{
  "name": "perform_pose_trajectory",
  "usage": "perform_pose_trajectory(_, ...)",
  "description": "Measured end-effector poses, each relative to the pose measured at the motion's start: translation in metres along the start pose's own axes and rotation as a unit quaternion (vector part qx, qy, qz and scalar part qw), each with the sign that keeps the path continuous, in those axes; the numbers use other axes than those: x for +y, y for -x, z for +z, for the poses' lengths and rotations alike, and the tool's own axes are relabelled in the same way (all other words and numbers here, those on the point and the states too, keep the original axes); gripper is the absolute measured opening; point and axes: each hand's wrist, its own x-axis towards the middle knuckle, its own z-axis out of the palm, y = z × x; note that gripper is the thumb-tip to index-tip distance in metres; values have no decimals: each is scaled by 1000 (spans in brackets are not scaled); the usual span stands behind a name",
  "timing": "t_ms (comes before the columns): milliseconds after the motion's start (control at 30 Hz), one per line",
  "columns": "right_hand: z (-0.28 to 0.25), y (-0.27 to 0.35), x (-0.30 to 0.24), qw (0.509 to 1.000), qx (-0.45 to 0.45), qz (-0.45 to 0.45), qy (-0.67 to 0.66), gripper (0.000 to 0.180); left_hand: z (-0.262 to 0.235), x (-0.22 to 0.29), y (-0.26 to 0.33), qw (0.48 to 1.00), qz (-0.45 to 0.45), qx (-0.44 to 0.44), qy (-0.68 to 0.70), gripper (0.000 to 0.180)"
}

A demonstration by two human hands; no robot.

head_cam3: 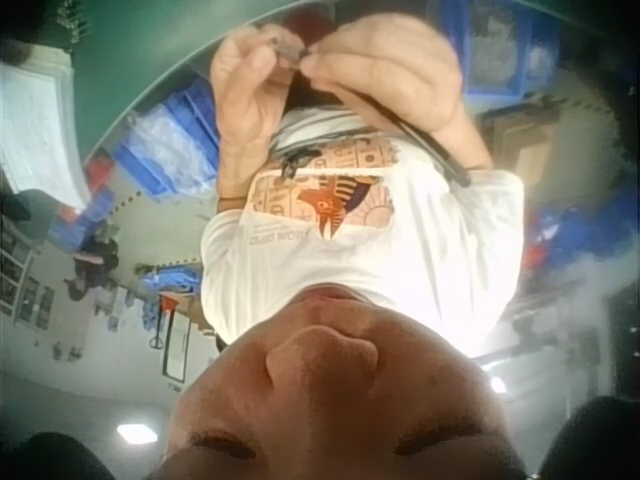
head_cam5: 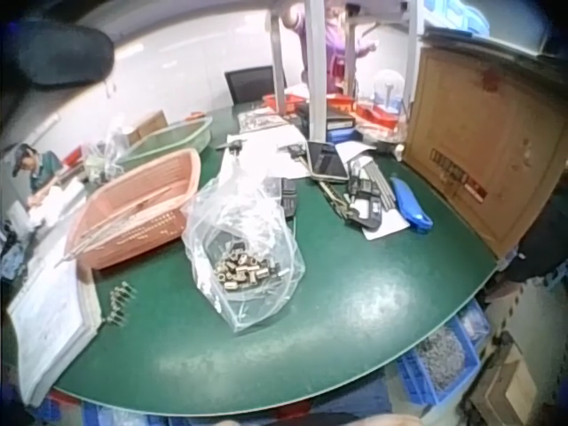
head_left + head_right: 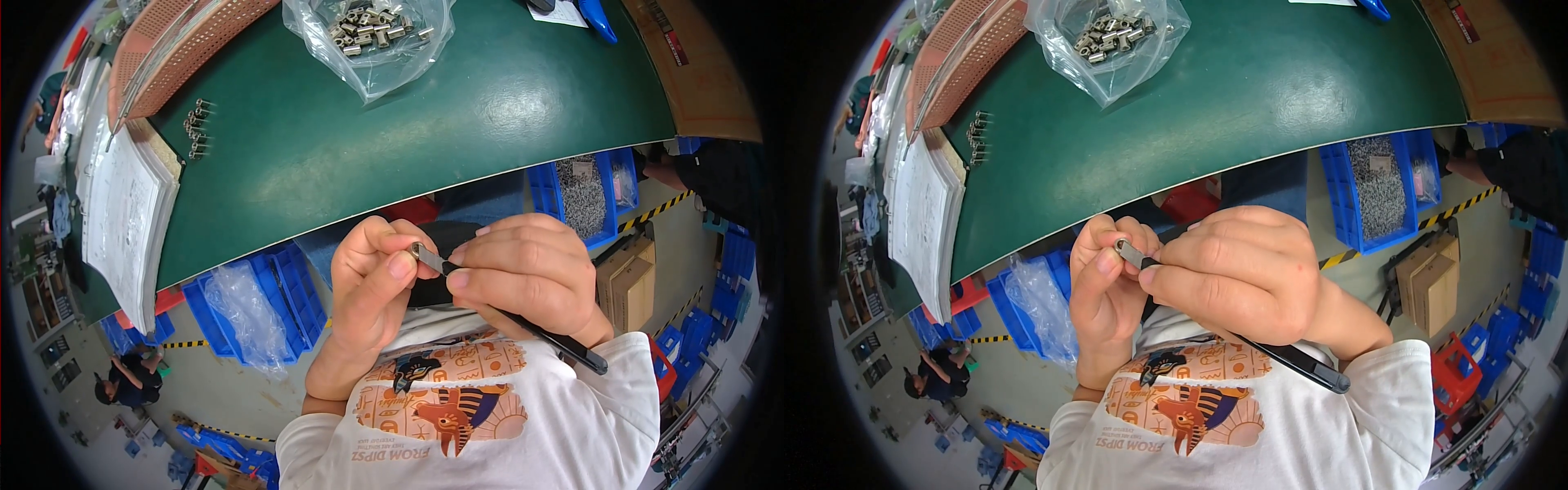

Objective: Using a small blade to clean or deburr metal cylindrical components at a factory workstation.

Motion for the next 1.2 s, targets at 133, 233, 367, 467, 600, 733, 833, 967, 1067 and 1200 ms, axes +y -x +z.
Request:
perform_pose_trajectory(133, 0, 0, 2, 1000, 0, -2, -3, 19, 0, 0, 0, 1000, 6, 0, -9, 10)
perform_pose_trajectory(233, -1, 0, 1, 1000, 1, -1, -1, 20, 0, 0, 0, 1000, 8, 2, -11, 10)
perform_pose_trajectory(367, -7, 3, -1, 998, -51, 45, -12, 24, 1, 0, -1, 1000, 11, -1, -10, 11)
perform_pose_trajectory(467, -8, 3, -1, 997, -48, 48, -20, 24, 1, 0, -2, 1000, 14, -5, -12, 11)
perform_pose_trajectory(600, -1, 0, 2, 1000, 7, 7, -17, 19, 2, 0, -2, 1000, 15, -8, -15, 11)
perform_pose_trajectory(733, -1, -1, 2, 1000, 10, 3, -15, 19, 2, 0, -2, 1000, 12, -2, -13, 11)
perform_pose_trajectory(833, -1, 0, 2, 1000, 8, 1, -13, 19, 2, -1, -2, 1000, 12, -2, -8, 11)
perform_pose_trajectory(967, 0, 1, 3, 1000, 8, 1, -6, 18, 1, -2, -2, 1000, 16, -1, -13, 11)
perform_pose_trajectory(1067, 1, 2, 5, 1000, 0, -5, 2, 20, 1, -2, -2, 999, 24, 9, -24, 11)
perform_pose_trajectory(1200, -1, 1, 4, 995, -18, -46, 84, 24, 1, -2, -1, 999, 29, 12, -29, 11)
